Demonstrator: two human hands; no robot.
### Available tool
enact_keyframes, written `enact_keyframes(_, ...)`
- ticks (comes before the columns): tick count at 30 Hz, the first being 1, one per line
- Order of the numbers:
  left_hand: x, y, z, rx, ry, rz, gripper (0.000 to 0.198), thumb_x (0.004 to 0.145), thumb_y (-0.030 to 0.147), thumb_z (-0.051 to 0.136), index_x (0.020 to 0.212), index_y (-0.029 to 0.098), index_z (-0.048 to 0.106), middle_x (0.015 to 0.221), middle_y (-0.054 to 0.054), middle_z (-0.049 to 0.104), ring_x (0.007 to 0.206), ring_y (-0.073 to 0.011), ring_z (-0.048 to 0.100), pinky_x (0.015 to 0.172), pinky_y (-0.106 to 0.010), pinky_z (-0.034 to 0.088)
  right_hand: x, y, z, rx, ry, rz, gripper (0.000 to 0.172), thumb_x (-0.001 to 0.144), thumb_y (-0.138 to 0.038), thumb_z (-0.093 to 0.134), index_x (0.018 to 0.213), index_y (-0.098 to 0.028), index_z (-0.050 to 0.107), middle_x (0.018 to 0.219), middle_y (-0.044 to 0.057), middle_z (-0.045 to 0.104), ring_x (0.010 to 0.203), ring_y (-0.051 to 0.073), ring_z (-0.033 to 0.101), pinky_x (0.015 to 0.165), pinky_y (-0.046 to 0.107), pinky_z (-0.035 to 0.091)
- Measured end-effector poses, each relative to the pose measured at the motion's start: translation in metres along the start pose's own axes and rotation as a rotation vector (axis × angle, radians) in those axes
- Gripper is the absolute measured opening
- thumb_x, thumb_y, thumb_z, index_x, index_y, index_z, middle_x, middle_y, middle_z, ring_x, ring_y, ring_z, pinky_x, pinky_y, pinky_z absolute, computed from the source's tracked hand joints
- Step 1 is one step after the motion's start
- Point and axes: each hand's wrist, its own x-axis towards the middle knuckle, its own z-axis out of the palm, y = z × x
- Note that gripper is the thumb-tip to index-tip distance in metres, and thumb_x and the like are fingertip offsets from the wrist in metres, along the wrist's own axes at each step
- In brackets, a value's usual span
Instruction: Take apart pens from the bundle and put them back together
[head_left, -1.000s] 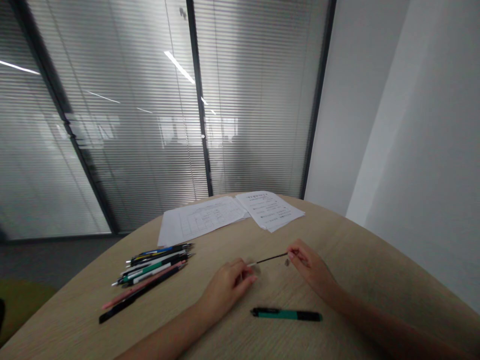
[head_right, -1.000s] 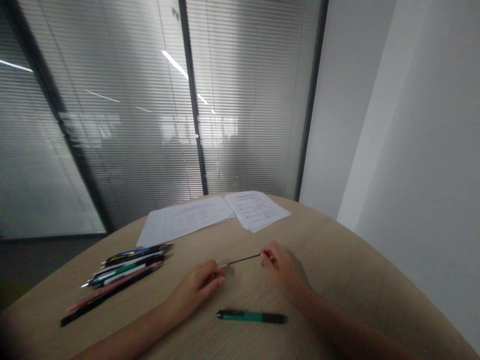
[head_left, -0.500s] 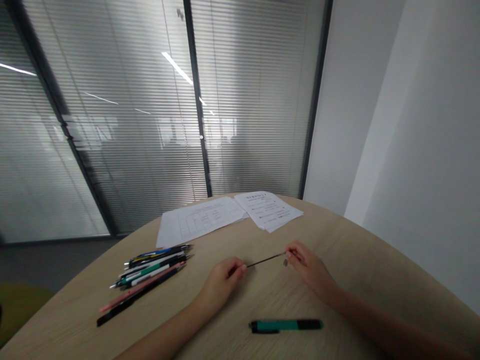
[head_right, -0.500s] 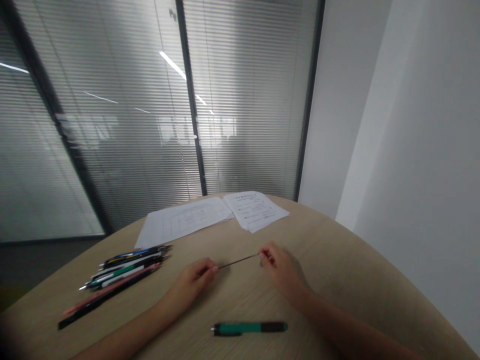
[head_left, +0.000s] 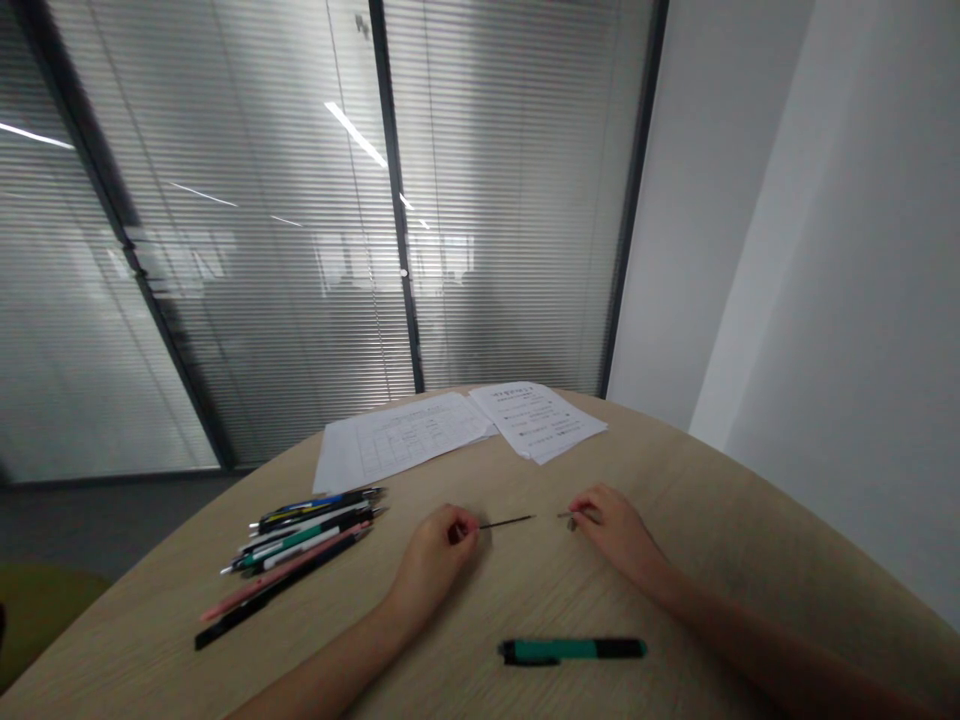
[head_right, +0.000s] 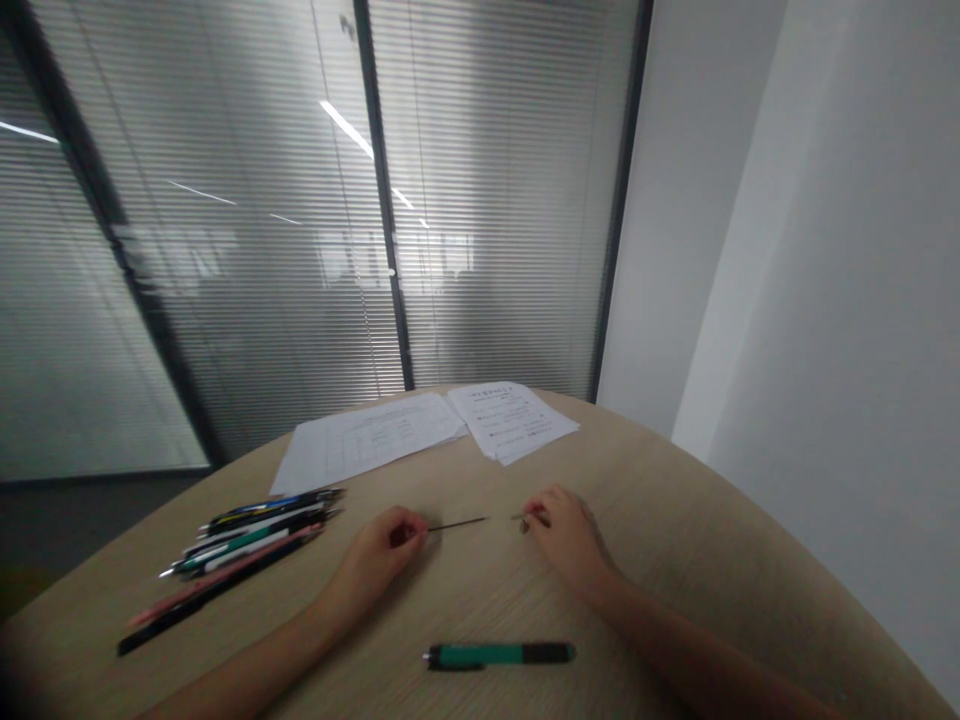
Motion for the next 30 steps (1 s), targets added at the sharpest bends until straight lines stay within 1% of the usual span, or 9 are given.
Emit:
enact_keyframes(5, -0.001, -0.001, -0.001, 0.138, -0.005, 0.094, 0.010, 0.061, 0.012, 0.050, 0.060, 0.016, 0.058, 0.068, -0.001, 0.051, 0.060, -0.0152, 0.050, 0.057, -0.026, 0.038, 0.000, 0.002, 0.000, -0.019, -0.025, -0.018, 0.011, 0.073, -0.018, 0.051, 0.068, -0.021, 0.061, 0.078, 0.005, 0.060, 0.078, 0.019, 0.055, 0.074, 0.035, 0.041)
enact_keyframes(11, -0.001, -0.004, -0.001, 0.207, 0.009, 0.155, 0.014, 0.061, 0.009, 0.051, 0.070, 0.016, 0.059, 0.085, -0.005, 0.053, 0.081, -0.0204, 0.052, 0.074, -0.033, 0.041, 0.000, 0.003, 0.002, 0.052, 0.012, 0.037, 0.014, 0.073, -0.016, 0.048, 0.078, -0.020, 0.061, 0.083, 0.005, 0.061, 0.082, 0.020, 0.055, 0.077, 0.035, 0.042)
enact_keyframes(13, -0.001, -0.003, -0.001, 0.207, 0.004, 0.173, 0.015, 0.063, 0.008, 0.050, 0.072, 0.016, 0.058, 0.085, -0.006, 0.053, 0.080, -0.0198, 0.052, 0.073, -0.032, 0.041, 0.001, 0.002, 0.003, 0.085, 0.025, 0.062, 0.017, 0.073, -0.015, 0.045, 0.079, -0.019, 0.060, 0.083, 0.006, 0.061, 0.081, 0.019, 0.056, 0.077, 0.035, 0.042)
enact_keyframes(15, -0.002, 0.000, -0.001, 0.232, -0.036, 0.215, 0.012, 0.065, 0.007, 0.047, 0.068, 0.016, 0.055, 0.078, -0.004, 0.053, 0.076, -0.0188, 0.052, 0.068, -0.030, 0.042, 0.001, 0.001, 0.003, 0.114, 0.040, 0.084, 0.019, 0.073, -0.015, 0.043, 0.081, -0.018, 0.060, 0.084, 0.007, 0.061, 0.081, 0.020, 0.056, 0.077, 0.035, 0.043)
enact_keyframes(18, -0.010, 0.008, 0.000, 0.341, -0.116, 0.380, 0.013, 0.068, 0.006, 0.044, 0.066, 0.017, 0.052, 0.069, -0.003, 0.053, 0.070, -0.0177, 0.051, 0.065, -0.029, 0.040, 0.001, -0.001, 0.002, 0.129, 0.074, 0.094, 0.020, 0.072, -0.015, 0.042, 0.081, -0.018, 0.059, 0.084, 0.007, 0.061, 0.081, 0.020, 0.057, 0.076, 0.034, 0.044)
enact_keyframes(21, -0.024, 0.018, 0.000, 0.459, -0.204, 0.691, 0.016, 0.076, 0.009, 0.039, 0.073, 0.017, 0.052, 0.072, -0.004, 0.055, 0.070, -0.0174, 0.049, 0.066, -0.030, 0.038, 0.001, -0.004, -0.001, 0.115, 0.108, 0.038, 0.020, 0.072, -0.017, 0.041, 0.082, -0.019, 0.058, 0.085, 0.007, 0.061, 0.082, 0.020, 0.056, 0.077, 0.034, 0.043)
enact_keyframes(24, -0.037, 0.027, 0.001, 0.522, -0.347, 0.955, 0.014, 0.081, 0.023, 0.041, 0.076, 0.017, 0.053, 0.073, -0.004, 0.056, 0.069, -0.0177, 0.048, 0.067, -0.032, 0.037, -0.002, -0.011, -0.005, 0.109, 0.163, -0.006, 0.022, 0.076, -0.021, 0.039, 0.091, -0.018, 0.055, 0.086, 0.007, 0.061, 0.084, 0.021, 0.055, 0.078, 0.036, 0.043)
enact_keyframes(27, -0.043, 0.032, 0.003, 0.588, -0.394, 1.057, 0.024, 0.075, 0.040, 0.050, 0.069, 0.018, 0.052, 0.069, -0.004, 0.055, 0.065, -0.0182, 0.047, 0.065, -0.032, 0.036, -0.007, -0.020, -0.009, 0.102, 0.204, -0.060, 0.024, 0.079, -0.025, 0.039, 0.098, -0.019, 0.051, 0.087, 0.007, 0.060, 0.084, 0.021, 0.055, 0.078, 0.038, 0.042)
enact_keyframes(30, -0.044, 0.032, 0.004, 0.617, -0.397, 1.057, 0.021, 0.075, 0.036, 0.053, 0.065, 0.018, 0.051, 0.066, -0.003, 0.054, 0.063, -0.0173, 0.047, 0.060, -0.031, 0.035, -0.013, -0.028, -0.013, 0.079, 0.198, -0.206, 0.018, 0.081, -0.023, 0.038, 0.093, -0.020, 0.051, 0.086, 0.006, 0.060, 0.083, 0.020, 0.055, 0.076, 0.036, 0.042)
